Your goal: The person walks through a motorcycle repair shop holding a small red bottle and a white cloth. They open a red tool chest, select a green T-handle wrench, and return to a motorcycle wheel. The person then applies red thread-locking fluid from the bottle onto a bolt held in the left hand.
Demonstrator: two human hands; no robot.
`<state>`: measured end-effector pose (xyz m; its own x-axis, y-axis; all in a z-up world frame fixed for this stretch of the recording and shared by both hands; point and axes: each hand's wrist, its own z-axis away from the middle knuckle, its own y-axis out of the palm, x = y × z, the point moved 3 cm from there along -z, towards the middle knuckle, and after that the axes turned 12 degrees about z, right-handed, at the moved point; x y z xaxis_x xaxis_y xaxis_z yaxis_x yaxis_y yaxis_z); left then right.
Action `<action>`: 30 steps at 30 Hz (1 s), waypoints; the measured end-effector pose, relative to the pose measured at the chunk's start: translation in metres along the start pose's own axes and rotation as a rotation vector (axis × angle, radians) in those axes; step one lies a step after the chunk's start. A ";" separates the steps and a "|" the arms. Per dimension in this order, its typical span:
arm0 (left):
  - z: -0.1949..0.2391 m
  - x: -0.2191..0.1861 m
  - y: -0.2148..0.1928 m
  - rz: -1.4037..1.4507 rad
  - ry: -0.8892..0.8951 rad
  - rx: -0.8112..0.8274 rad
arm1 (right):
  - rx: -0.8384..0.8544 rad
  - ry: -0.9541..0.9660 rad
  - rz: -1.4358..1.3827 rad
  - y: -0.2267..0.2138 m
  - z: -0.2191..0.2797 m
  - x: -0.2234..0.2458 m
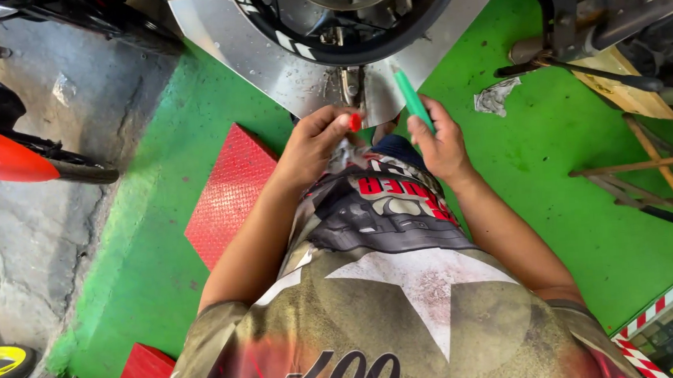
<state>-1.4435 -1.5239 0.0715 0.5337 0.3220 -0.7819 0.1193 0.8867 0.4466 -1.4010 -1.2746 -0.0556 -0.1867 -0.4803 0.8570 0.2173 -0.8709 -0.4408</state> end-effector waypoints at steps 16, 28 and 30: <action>0.010 0.056 -0.008 0.048 0.013 -0.353 | -0.327 0.412 -0.060 0.038 -0.073 -0.114; -0.026 0.069 -0.008 -0.078 0.005 -0.232 | -0.134 -0.221 0.120 -0.021 -0.033 0.072; -0.032 0.061 -0.001 -0.092 0.026 -0.192 | -0.121 -0.348 0.163 -0.026 -0.040 0.093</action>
<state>-1.4373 -1.4946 0.0093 0.5061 0.2425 -0.8277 0.0034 0.9591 0.2831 -1.4627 -1.3005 0.0246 0.1808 -0.5676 0.8032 0.0990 -0.8020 -0.5891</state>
